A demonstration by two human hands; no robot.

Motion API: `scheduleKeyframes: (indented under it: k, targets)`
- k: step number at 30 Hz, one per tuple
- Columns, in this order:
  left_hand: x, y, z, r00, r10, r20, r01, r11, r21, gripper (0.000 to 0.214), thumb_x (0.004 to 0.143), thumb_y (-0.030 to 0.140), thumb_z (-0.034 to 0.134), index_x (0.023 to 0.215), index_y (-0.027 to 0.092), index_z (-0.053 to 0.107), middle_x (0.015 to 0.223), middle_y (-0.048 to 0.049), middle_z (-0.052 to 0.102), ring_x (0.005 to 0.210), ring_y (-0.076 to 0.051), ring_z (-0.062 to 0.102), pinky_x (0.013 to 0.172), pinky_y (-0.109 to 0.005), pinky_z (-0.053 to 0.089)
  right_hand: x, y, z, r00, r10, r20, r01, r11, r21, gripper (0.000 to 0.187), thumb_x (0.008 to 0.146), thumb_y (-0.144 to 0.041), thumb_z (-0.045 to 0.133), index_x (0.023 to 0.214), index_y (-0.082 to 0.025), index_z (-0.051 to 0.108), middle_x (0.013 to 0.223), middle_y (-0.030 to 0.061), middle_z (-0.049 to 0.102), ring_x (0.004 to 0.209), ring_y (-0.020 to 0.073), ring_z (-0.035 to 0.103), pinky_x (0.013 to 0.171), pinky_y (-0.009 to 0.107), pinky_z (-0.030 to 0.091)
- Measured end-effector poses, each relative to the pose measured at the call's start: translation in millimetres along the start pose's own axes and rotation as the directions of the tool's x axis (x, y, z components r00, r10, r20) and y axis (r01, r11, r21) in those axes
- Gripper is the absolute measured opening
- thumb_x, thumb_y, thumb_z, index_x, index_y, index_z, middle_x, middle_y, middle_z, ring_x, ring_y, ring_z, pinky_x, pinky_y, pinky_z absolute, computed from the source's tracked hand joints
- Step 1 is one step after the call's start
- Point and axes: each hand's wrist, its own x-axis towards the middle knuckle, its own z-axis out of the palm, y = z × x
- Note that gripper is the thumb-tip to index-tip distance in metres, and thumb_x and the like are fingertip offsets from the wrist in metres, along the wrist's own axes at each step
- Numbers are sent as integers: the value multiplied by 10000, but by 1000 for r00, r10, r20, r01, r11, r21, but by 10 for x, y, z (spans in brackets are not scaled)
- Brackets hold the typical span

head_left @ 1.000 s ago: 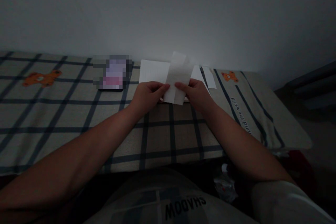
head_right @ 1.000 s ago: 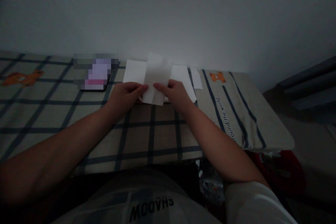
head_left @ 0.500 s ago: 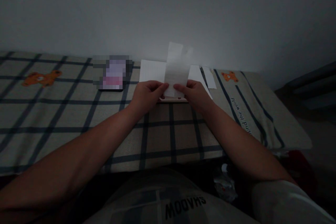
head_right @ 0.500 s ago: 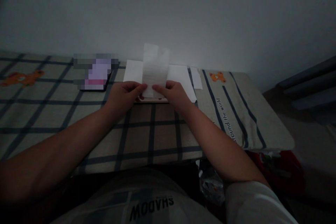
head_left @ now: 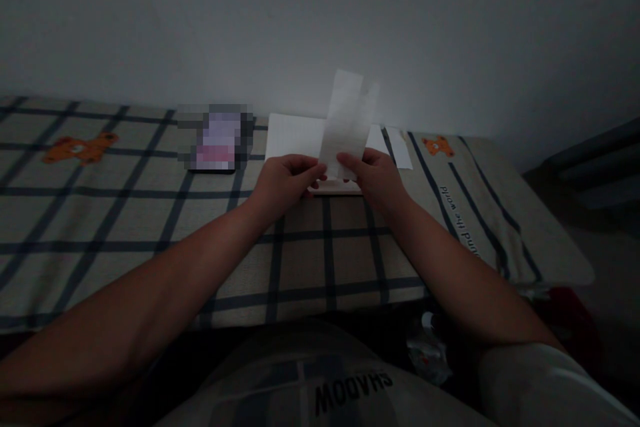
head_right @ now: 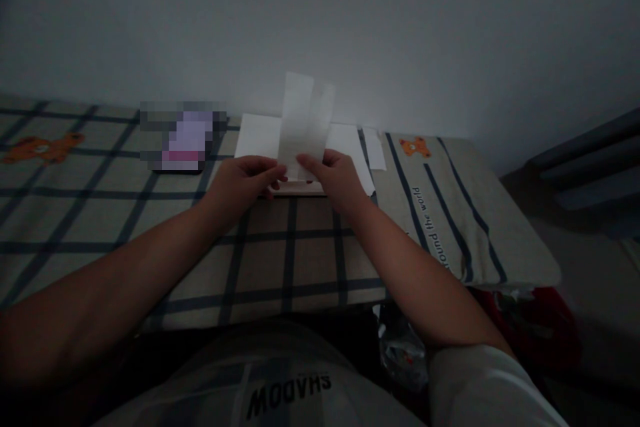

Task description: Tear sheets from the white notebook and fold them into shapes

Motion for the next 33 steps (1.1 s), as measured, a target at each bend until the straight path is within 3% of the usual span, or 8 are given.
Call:
scheduleKeyframes:
  k: [7,16,21,25,30,33]
  targets:
    - [11,-19,-35,1000,12,20,-12,1000,19,247,788,395,743,807,149,756,726,-54,752,579,-126,651,575,-244,556,44,58,-12,998,46,31,-47,999,20,338,715,-502,816,797,-185,729,714,4,688,631,129,582,602,279,465]
    - [122,-81,-111,992,91,-85,-98,992,-80,315,772,453,759,883,159,782,793,-42,756,649,-145,679,599,-260,601,-26,28,-2,965,117,233,-112,993,-38,376,722,-507,820,929,-197,772,931,52,767,830,182,687,781,344,549]
    - [115,-109,-105,997,47,-55,-53,993,-105,257,750,402,783,864,171,788,771,-43,760,681,-171,704,644,-300,624,5,24,-6,982,87,170,-98,994,56,398,750,-544,787,953,-203,753,938,54,753,865,193,688,781,361,575]
    - [100,-89,-100,998,28,-63,-35,994,-105,212,735,364,789,814,168,775,762,-41,754,686,-173,708,635,-292,623,8,11,-25,987,69,147,-74,997,30,354,737,-510,814,879,-190,756,856,45,734,796,182,669,754,365,568]
    - [106,-49,-98,995,61,-84,-73,987,-146,257,777,395,752,891,166,778,830,-53,762,691,-166,705,605,-280,617,-10,-11,-13,982,94,161,-99,995,22,354,730,-506,818,874,-186,767,856,49,737,764,178,660,732,369,564]
    - [117,-52,-95,992,78,-96,-90,987,-130,203,779,337,740,878,164,777,818,-44,756,662,-146,691,614,-272,618,-5,-26,-5,990,90,106,-95,994,45,350,739,-500,804,922,-202,778,864,40,736,781,173,654,742,359,560]
